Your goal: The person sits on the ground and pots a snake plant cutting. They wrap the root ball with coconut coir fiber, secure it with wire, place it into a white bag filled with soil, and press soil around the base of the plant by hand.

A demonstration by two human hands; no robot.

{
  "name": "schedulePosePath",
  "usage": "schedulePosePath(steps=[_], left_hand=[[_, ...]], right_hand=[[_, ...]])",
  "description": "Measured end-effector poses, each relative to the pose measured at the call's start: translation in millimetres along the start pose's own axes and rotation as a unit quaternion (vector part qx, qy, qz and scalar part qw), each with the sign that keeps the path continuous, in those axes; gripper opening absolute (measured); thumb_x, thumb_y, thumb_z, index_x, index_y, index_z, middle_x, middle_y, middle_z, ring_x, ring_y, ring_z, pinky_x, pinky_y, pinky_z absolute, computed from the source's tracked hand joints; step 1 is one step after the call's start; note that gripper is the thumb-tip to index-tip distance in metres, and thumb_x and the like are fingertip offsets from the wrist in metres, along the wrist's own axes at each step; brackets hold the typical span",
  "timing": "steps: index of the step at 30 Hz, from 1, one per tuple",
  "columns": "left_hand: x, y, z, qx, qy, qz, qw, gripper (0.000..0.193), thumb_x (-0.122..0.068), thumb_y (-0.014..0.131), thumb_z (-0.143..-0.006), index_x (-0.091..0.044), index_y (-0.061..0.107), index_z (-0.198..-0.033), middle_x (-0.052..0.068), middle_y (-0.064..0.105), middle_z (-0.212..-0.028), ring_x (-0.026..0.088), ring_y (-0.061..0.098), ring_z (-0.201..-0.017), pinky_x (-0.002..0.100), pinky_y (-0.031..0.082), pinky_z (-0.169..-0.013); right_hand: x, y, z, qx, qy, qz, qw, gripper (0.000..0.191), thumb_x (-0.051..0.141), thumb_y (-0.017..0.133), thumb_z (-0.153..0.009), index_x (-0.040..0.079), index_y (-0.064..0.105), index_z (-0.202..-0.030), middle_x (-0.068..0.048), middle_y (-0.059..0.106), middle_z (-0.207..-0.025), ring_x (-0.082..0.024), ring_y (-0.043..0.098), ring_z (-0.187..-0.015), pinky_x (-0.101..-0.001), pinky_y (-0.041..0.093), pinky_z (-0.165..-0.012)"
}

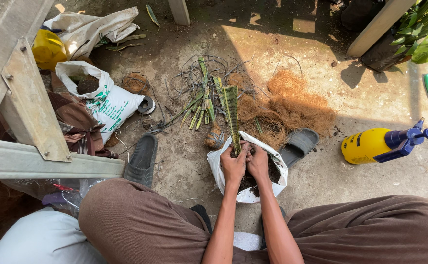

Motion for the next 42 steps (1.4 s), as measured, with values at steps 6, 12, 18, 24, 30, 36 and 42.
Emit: schedulePosePath(steps=[6, 12, 18, 24, 30, 36, 42], left_hand=[[2, -4, 0, -0.053, 0.008, -0.067, 0.996, 0.024, -0.02, 0.077, -0.092, 0.0, 0.079, -0.106, 0.007, 0.077, -0.084, 0.009, 0.069, -0.071, 0.027, 0.055, -0.061], [2, -4, 0, -0.065, 0.007, -0.045, 0.997, 0.025, -0.023, 0.074, -0.094, -0.003, 0.077, -0.108, 0.006, 0.08, -0.093, 0.011, 0.076, -0.087, 0.027, 0.059, -0.08], [7, 6, 7, 0.038, 0.015, -0.097, 0.994, 0.032, -0.028, 0.075, -0.092, -0.007, 0.078, -0.116, 0.006, 0.08, -0.105, 0.011, 0.074, -0.094, 0.029, 0.057, -0.085], [6, 10, 11, 0.028, 0.03, -0.104, 0.994, 0.037, -0.03, 0.077, -0.091, -0.006, 0.078, -0.119, 0.01, 0.081, -0.105, 0.014, 0.072, -0.096, 0.032, 0.055, -0.087], [0, 8, 9, 0.043, 0.054, -0.076, 0.995, 0.045, -0.032, 0.075, -0.092, -0.008, 0.071, -0.131, 0.011, 0.078, -0.115, 0.013, 0.067, -0.104, 0.032, 0.052, -0.093], [9, 4, 7, 0.062, 0.055, -0.099, 0.992, 0.033, -0.03, 0.074, -0.095, -0.002, 0.078, -0.111, 0.009, 0.081, -0.097, 0.011, 0.072, -0.086, 0.03, 0.057, -0.079], [18, 3, 8, 0.067, 0.022, -0.021, 0.997, 0.029, -0.027, 0.074, -0.094, 0.001, 0.079, -0.103, 0.006, 0.079, -0.089, 0.008, 0.066, -0.076, 0.027, 0.053, -0.07]], right_hand=[[4, -12, 0, -0.016, -0.024, -0.071, 0.997, 0.041, 0.037, 0.058, -0.103, -0.001, 0.069, -0.11, -0.009, 0.073, -0.09, -0.016, 0.064, -0.08, -0.0327, 0.052, -0.077], [-5, -13, 15, -0.08, 0.148, -0.3, 0.939, 0.056, 0.048, 0.05, -0.109, -0.005, 0.067, -0.114, -0.011, 0.067, -0.101, -0.018, 0.057, -0.089, -0.0348, 0.049, -0.081], [-17, -2, 18, -0.173, 0.089, -0.385, 0.902, 0.038, 0.039, 0.049, -0.112, 0.012, 0.059, -0.136, 0.01, 0.06, -0.128, 0.001, 0.054, -0.116, -0.0217, 0.042, -0.097], [-14, 5, 24, -0.118, 0.088, -0.333, 0.931, 0.044, 0.032, 0.047, -0.113, -0.007, 0.067, -0.116, -0.01, 0.066, -0.096, -0.016, 0.054, -0.085, -0.0342, 0.047, -0.076], [-5, 9, 35, -0.086, -0.036, -0.284, 0.954, 0.047, 0.03, 0.042, -0.111, -0.006, 0.066, -0.128, -0.015, 0.072, -0.116, -0.02, 0.062, -0.103, -0.0345, 0.05, -0.093], [-13, 10, 36, -0.09, -0.157, -0.191, 0.965, 0.06, 0.036, 0.027, -0.111, -0.001, 0.033, -0.157, -0.017, 0.041, -0.16, -0.029, 0.038, -0.149, -0.0393, 0.028, -0.121], [-15, 15, 34, -0.081, -0.156, -0.279, 0.944, 0.053, 0.031, 0.035, -0.113, -0.002, 0.045, -0.152, -0.019, 0.056, -0.147, -0.027, 0.054, -0.135, -0.0383, 0.041, -0.115]])
Point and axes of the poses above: each hand's wrist, its own z-axis away from the middle knuckle, its own y-axis out of the palm, x = y × z, the point moved 1 cm from there along -z, towards the middle knuckle
